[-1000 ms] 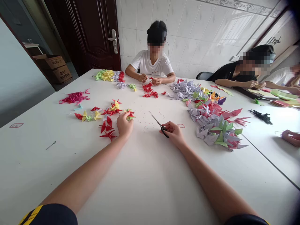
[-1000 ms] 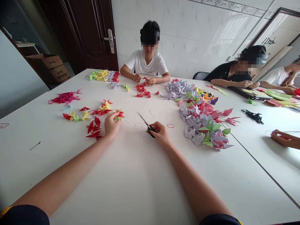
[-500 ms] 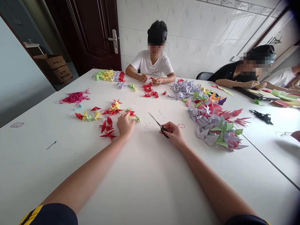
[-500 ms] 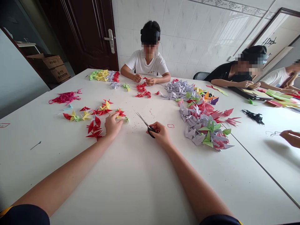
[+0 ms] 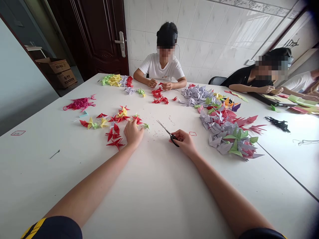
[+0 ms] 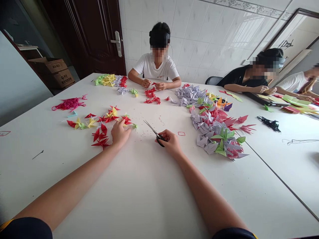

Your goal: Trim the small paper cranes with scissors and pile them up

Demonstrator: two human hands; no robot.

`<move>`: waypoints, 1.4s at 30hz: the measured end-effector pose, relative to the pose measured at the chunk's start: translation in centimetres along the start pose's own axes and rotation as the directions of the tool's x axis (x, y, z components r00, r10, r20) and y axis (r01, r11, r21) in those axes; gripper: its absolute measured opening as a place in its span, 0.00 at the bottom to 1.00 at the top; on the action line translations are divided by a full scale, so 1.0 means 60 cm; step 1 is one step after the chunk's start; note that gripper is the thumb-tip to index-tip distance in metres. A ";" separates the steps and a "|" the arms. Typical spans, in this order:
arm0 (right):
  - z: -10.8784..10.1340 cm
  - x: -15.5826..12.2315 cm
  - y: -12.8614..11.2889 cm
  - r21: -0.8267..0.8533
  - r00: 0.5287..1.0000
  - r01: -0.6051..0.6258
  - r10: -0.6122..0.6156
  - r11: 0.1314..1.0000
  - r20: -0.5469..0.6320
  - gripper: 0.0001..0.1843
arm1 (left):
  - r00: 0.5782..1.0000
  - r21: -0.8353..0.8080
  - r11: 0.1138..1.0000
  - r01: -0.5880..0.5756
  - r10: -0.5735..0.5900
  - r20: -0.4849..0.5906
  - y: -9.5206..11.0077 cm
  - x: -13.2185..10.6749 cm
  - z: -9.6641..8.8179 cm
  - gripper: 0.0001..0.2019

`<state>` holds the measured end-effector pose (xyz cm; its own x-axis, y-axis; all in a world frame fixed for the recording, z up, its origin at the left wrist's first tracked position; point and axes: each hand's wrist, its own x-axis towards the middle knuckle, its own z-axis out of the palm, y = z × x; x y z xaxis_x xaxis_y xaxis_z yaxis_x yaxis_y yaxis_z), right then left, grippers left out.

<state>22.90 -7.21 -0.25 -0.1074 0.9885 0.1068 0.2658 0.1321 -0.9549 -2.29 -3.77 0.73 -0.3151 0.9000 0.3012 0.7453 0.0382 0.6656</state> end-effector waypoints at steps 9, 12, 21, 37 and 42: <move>0.001 -0.002 -0.003 -0.015 1.000 0.004 -0.004 1.000 -0.004 0.12 | 0.993 -0.027 0.996 0.082 -0.084 -0.081 0.015 -0.014 -0.006 0.35; 0.002 -0.002 -0.003 -0.012 1.000 0.007 -0.007 1.000 -0.001 0.12 | 0.993 -0.029 0.996 0.080 -0.082 -0.087 0.017 -0.015 -0.009 0.35; 0.003 -0.002 -0.006 -0.024 1.000 0.008 -0.008 1.000 0.004 0.12 | 0.984 -0.153 0.986 -0.064 0.037 -0.173 0.017 -0.018 -0.011 0.30; 0.002 -0.002 0.000 -0.002 1.000 0.019 -0.019 1.000 -0.001 0.12 | 0.985 -0.558 0.812 -0.169 0.131 -0.108 0.019 -0.018 -0.014 0.16; 0.001 -0.002 -0.003 -0.007 1.000 0.018 -0.018 1.000 0.005 0.13 | 0.984 -0.642 0.751 -0.155 0.174 -0.035 0.017 -0.017 -0.008 0.17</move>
<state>22.79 -7.37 -0.14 -0.1173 0.9855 0.1229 0.2708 0.1508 -0.9507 -1.49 -4.84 1.45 -0.2015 0.8771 0.4359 0.2310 -0.3900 0.8914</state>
